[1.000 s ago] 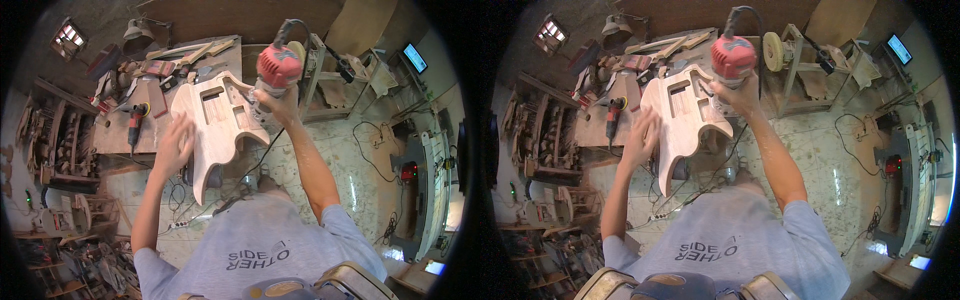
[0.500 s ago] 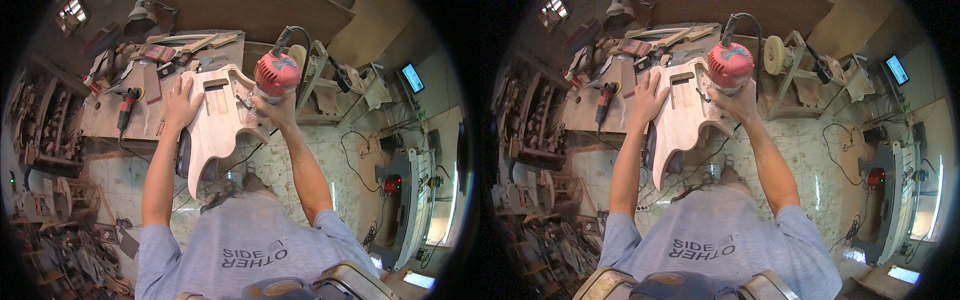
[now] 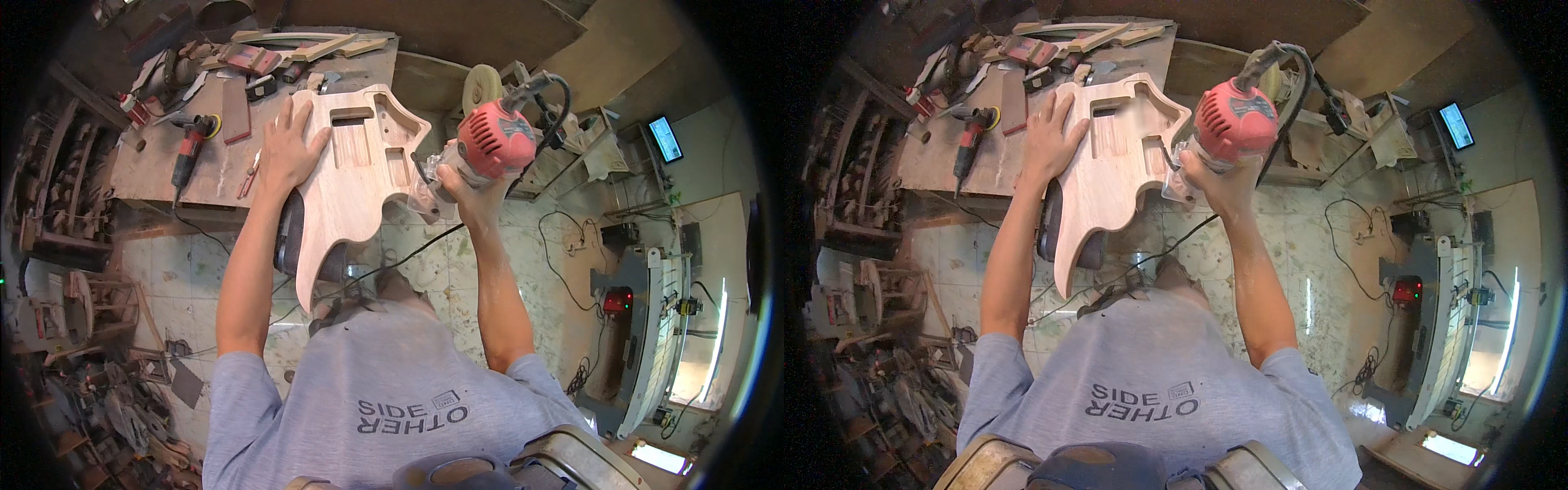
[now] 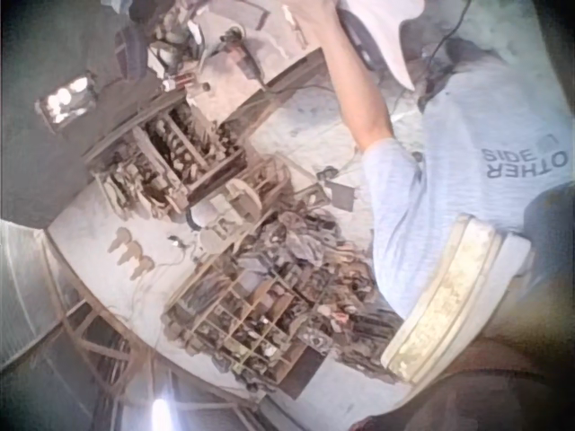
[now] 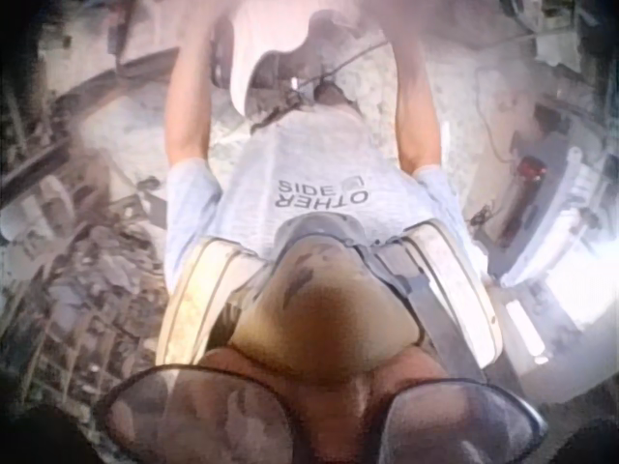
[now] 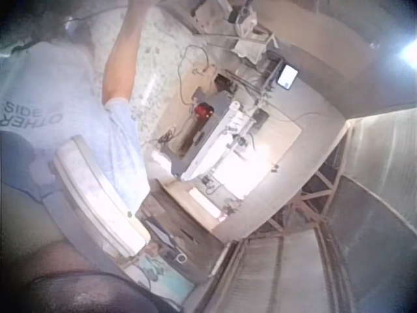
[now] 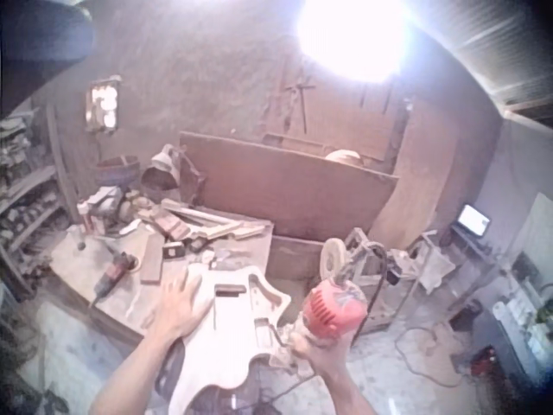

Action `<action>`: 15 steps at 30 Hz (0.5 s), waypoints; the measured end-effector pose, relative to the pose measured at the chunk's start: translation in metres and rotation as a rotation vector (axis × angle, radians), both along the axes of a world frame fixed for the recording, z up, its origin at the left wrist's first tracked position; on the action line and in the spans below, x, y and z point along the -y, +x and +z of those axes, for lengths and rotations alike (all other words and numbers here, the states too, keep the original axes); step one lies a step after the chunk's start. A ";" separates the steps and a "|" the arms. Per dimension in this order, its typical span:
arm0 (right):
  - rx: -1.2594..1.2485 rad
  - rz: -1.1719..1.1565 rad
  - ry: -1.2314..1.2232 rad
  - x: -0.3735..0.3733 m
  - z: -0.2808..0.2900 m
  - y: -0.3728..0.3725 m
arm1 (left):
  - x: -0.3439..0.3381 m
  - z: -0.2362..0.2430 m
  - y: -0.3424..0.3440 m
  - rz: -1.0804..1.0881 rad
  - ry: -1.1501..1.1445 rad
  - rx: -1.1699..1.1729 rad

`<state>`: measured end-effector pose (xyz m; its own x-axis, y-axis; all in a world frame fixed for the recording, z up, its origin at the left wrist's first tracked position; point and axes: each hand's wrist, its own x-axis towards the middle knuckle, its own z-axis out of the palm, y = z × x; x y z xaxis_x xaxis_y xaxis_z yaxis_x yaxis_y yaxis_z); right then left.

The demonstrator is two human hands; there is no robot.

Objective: The person uses a handheld router to carve the edges of a wooden guitar body on a workbench.

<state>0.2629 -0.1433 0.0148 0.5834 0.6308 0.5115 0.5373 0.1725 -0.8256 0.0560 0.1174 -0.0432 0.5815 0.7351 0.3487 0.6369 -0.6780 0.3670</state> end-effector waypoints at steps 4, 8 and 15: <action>-0.049 -0.061 0.068 0.011 -0.003 -0.010 | 0.002 0.002 -0.001 -0.003 -0.015 0.019; -0.059 -0.112 0.073 0.021 0.006 -0.024 | 0.004 0.005 -0.001 -0.001 -0.035 0.030; -0.022 -0.201 0.073 0.040 0.005 -0.049 | 0.003 0.005 0.001 0.016 0.010 -0.001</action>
